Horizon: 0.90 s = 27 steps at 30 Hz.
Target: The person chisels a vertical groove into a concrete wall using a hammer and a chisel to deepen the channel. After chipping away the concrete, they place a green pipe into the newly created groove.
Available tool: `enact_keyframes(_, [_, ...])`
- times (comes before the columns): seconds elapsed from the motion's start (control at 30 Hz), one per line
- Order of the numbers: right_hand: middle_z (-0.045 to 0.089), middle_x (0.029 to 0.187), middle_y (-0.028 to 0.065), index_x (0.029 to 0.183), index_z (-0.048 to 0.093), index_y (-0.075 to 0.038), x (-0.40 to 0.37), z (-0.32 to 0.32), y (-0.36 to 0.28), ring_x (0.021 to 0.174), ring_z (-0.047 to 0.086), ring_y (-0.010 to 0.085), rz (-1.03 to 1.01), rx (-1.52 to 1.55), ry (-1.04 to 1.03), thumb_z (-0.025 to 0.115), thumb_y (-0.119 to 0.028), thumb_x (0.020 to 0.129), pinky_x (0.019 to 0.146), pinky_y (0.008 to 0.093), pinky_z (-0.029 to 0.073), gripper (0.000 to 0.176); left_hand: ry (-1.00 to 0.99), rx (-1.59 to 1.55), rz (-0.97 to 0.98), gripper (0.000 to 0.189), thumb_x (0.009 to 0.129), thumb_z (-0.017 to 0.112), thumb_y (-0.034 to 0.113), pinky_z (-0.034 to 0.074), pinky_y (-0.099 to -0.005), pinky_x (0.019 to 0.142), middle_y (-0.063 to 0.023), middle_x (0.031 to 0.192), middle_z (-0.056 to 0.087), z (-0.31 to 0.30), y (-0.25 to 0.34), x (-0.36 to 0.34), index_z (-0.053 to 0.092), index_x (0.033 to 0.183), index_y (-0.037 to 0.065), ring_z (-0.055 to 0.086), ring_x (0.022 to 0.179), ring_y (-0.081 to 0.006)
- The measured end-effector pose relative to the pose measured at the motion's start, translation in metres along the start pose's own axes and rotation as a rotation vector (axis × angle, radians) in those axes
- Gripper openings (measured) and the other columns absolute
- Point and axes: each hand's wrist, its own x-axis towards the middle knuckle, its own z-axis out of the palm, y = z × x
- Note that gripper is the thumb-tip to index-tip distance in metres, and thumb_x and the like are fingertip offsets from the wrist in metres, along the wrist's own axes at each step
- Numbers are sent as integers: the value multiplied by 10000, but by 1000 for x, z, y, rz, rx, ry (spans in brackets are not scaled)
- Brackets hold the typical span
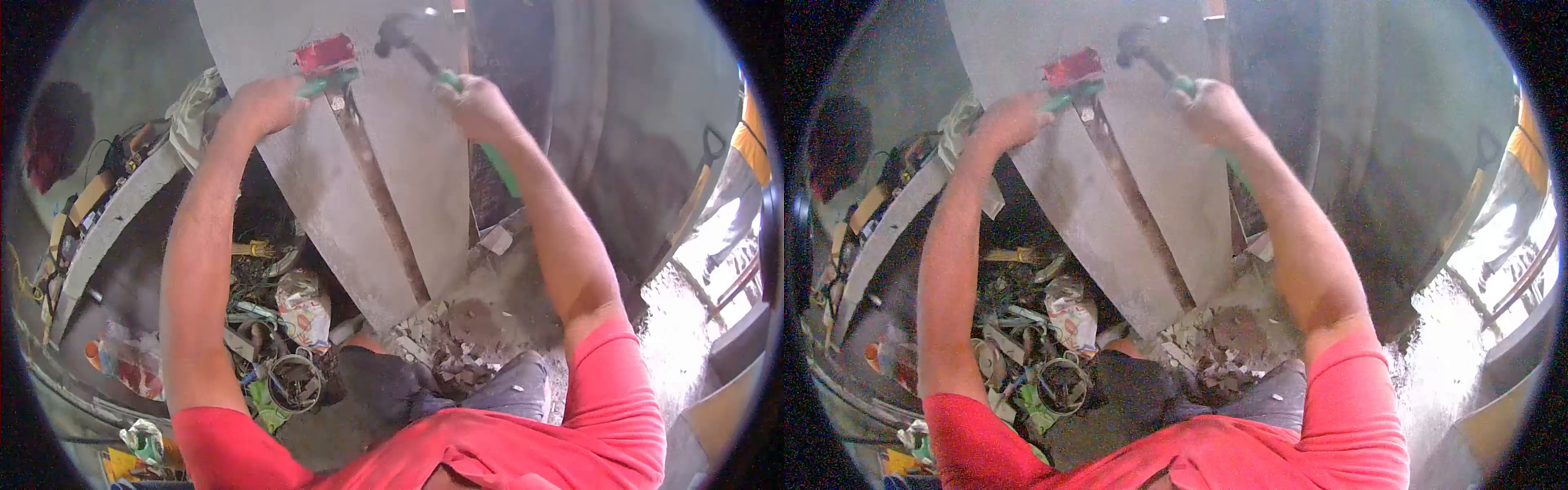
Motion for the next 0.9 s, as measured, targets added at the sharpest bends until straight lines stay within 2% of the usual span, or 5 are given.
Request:
enact_keyframes(0.1, [692,833,191,1030,656,33,-11,-43,-39,799,703,283,5,117,52,531,-361,983,693,392,550,416,-139,28,-74,367,946,584,353,506,-494,904,-163,1136,680,-17,11,5,621,1202,92,639,1076,-357])
enact_keyframes(0.2, [554,648,13,931,584,11,-14,-65,-76,546,548,110,-56,357,270,508,-375,1024,453,309,435,404,-159,71,-78,366,950,582,347,508,-489,903,-162,1141,680,16,-7,12,618,1206,89,637,1080,-355])
enact_keyframes(0.33, [706,830,156,1070,665,20,12,-7,-33,738,692,260,-159,18,310,572,-408,972,652,360,543,448,-250,78,-105,366,954,576,333,512,-491,895,-164,1126,684,-14,10,4,608,1217,81,651,1047,-357])
enact_keyframes(0.4, [704,836,153,1066,666,6,-4,15,-24,731,677,254,60,-141,-146,560,-427,976,654,377,535,454,-164,29,-67,357,951,577,326,514,-489,893,-163,1124,685,-9,6,-2,617,1204,78,654,1040,-358])
enact_keyframes(0.9, [616,676,61,952,646,7,14,-41,-50,541,584,178,-204,279,410,581,-428,960,528,335,495,440,-73,90,-7,400,953,570,389,543,-511,795,-198,987,692,2,11,-11,599,1200,75,674,949,-390])
